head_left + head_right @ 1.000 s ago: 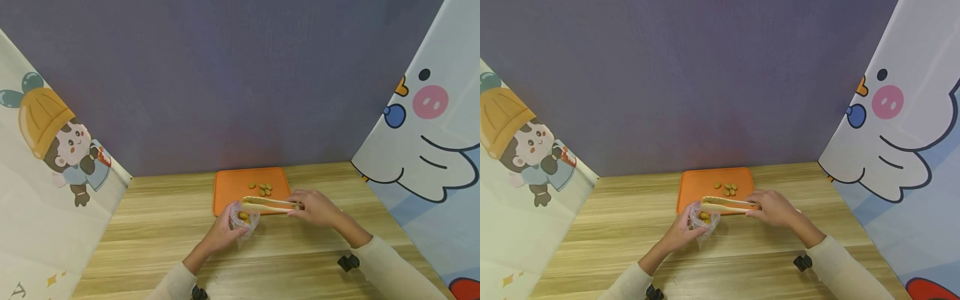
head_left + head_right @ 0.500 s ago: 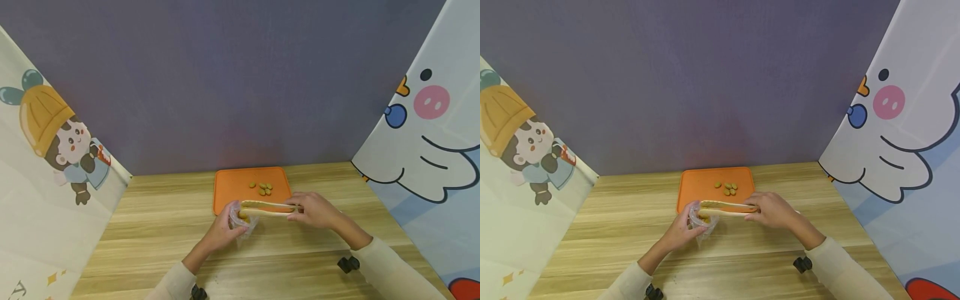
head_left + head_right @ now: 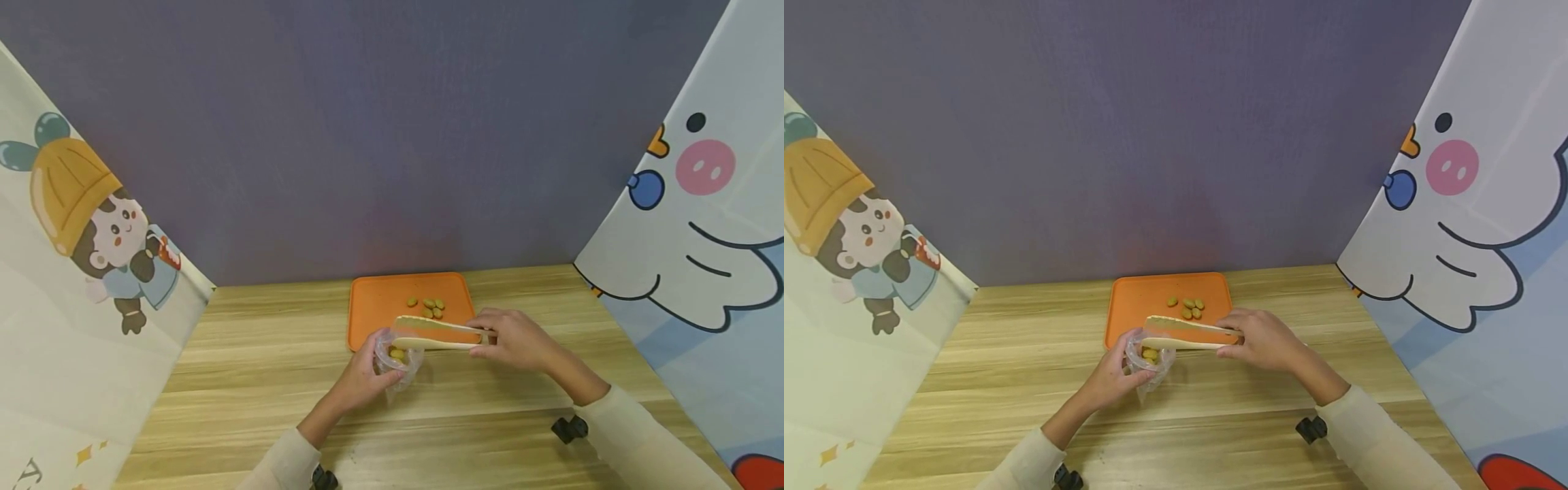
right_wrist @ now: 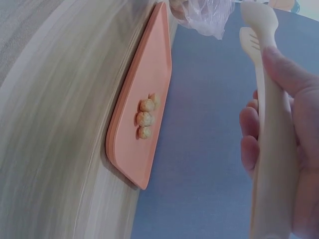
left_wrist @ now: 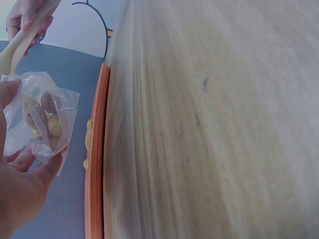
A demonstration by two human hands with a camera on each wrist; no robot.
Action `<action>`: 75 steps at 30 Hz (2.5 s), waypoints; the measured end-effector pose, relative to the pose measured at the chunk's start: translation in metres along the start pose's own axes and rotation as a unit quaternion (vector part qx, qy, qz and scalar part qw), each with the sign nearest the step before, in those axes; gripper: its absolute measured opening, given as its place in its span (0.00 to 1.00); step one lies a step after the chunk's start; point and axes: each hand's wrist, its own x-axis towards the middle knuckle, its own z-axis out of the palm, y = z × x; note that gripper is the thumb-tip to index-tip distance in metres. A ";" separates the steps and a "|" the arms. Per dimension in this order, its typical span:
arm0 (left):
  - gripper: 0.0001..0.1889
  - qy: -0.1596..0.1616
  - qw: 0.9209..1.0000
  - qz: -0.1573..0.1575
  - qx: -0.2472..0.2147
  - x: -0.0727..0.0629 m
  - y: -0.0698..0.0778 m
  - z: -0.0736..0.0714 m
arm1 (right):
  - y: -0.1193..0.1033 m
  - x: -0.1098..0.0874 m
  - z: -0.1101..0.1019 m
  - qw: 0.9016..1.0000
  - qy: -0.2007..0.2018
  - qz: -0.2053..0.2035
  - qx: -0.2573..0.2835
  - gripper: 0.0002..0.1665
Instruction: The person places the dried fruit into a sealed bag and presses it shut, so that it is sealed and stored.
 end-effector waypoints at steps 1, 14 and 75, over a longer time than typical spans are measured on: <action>0.46 0.000 1.000 0.000 0.001 0.000 0.000 0.000 | 0.000 0.000 -0.001 1.000 0.004 0.000 -0.003 0.29; 0.47 -0.001 1.000 -0.005 -0.002 0.000 0.002 0.000 | 0.011 0.005 -0.004 0.997 0.021 0.068 -0.017 0.33; 0.46 -0.006 1.000 0.001 -0.010 0.000 0.002 -0.001 | 0.087 -0.008 0.038 0.986 -0.008 0.118 -0.117 0.26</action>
